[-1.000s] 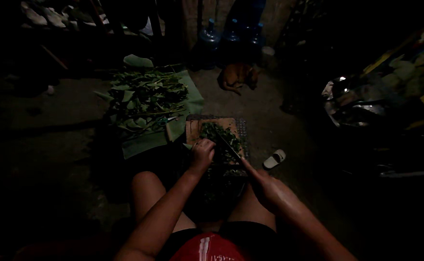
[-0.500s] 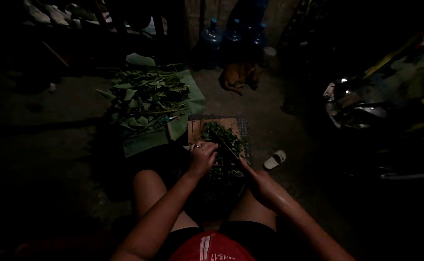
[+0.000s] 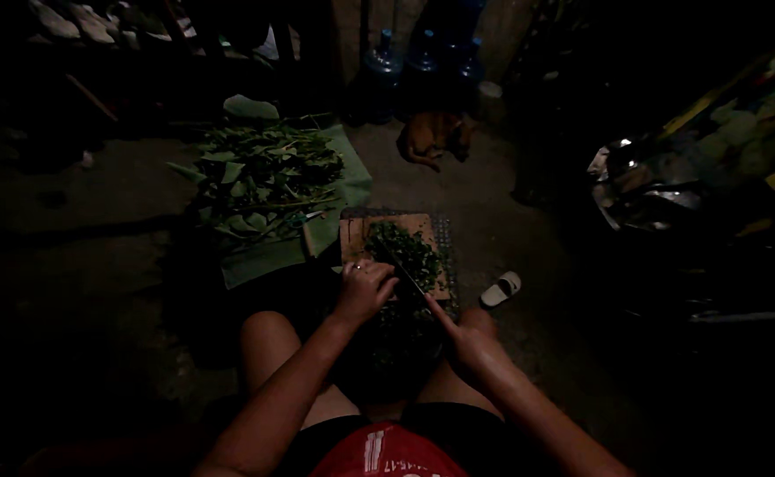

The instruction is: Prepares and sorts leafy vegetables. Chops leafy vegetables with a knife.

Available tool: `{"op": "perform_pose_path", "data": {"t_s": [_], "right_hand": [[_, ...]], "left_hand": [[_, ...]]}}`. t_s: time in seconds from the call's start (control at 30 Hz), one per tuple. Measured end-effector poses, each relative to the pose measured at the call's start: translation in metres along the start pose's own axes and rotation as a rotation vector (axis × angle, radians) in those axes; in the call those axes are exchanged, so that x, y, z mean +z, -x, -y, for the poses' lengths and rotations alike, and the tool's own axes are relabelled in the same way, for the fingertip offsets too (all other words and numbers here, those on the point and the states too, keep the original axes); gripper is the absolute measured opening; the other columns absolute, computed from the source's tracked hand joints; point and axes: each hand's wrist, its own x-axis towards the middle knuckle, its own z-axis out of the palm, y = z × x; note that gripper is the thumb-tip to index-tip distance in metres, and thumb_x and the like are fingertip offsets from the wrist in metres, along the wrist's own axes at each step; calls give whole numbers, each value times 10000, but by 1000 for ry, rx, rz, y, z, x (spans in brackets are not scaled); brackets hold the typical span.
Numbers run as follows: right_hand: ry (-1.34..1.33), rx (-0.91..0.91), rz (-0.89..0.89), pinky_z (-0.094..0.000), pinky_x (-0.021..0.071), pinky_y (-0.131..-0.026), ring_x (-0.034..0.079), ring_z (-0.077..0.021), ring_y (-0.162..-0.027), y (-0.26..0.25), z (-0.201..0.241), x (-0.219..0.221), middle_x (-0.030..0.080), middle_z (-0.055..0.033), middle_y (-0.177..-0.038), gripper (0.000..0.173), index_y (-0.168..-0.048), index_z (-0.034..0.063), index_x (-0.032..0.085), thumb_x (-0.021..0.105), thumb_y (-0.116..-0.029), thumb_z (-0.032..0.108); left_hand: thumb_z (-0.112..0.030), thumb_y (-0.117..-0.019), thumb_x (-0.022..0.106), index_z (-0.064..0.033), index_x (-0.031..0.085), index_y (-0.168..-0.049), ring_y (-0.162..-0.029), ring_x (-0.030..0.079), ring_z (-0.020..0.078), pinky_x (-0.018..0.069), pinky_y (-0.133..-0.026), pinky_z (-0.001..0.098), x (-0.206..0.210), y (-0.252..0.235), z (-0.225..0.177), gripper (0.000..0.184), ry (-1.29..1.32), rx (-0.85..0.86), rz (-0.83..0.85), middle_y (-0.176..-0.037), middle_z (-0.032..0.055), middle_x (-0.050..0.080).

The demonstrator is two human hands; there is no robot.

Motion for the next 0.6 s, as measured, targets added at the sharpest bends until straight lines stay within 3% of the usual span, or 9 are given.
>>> {"op": "perform_pose_path", "data": {"t_s": [0.03, 0.1, 0.2, 0.27, 0.33, 0.43, 0.53, 0.6], "right_hand": [[-52, -27, -16, -542, 560, -809, 707, -382, -841, -1, -6, 3, 714, -206, -957, 761, -1655, 330, 2, 452, -1070, 147], [-160, -44, -1, -527, 553, -812, 697, -358, -832, -4, -15, 4, 711, -216, -1009, 763, -1654, 324, -7, 463, -1074, 169], [-238, -65, 18, -478, 544, -742, 665, -306, -759, -7, -20, 7, 694, -211, -1027, 749, -1649, 330, -35, 439, -1087, 191], [-274, -72, 30, -461, 543, -713, 650, -285, -731, -6, -23, 7, 685, -215, -1040, 745, -1647, 335, -41, 435, -1092, 194], [-297, -84, 20, -447, 536, -697, 635, -269, -719, -1, -26, 4, 678, -205, -1041, 752, -1645, 350, -46, 442, -1092, 199], [-262, -124, -148, -493, 568, -782, 689, -298, -827, 14, -31, -1, 703, -186, -1090, 733, -1655, 337, 37, 466, -1074, 210], [-159, -112, -280, -509, 567, -714, 680, -306, -728, 27, -32, -11, 706, -153, -876, 678, -1657, 325, 104, 449, -1081, 233], [-102, -68, -249, -502, 569, -717, 682, -318, -732, 32, -30, -18, 698, -155, -858, 672, -1654, 356, 95, 445, -1090, 247]], "left_hand": [[-361, -1009, 626, -122, 740, -1245, -1261, 619, 271, 403, -1101, 568, -3, 3, 1, 354, -9, 8, 33, -1283, 30, 720], [-294, -1006, 634, -145, 720, -1300, -1300, 589, 276, 394, -1093, 579, -4, 8, 4, 341, -30, 17, 54, -1362, 16, 683], [-63, -946, 672, -95, 759, -1210, -1195, 648, 344, 488, -1008, 570, 0, 6, 8, 280, -17, 35, -31, -1273, 93, 720], [10, -921, 664, -50, 756, -1185, -1161, 666, 369, 511, -1004, 555, 1, 1, 10, 287, 2, 18, -70, -1220, 138, 731], [44, -930, 613, -18, 750, -1181, -1139, 677, 368, 519, -996, 541, -3, -6, 8, 293, 74, -38, -136, -1193, 157, 736], [9, -960, 568, -25, 739, -1197, -1146, 670, 321, 506, -1016, 499, -10, -22, -4, 294, 174, -101, -188, -1183, 134, 742], [-25, -975, 591, -35, 739, -1175, -1155, 672, 313, 514, -1014, 503, -7, -35, -21, 249, 158, -77, -76, -1187, 128, 738], [-42, -975, 600, -32, 738, -1147, -1157, 670, 322, 527, -990, 521, 1, -41, -21, 220, 119, -50, -15, -1197, 144, 721]]}}
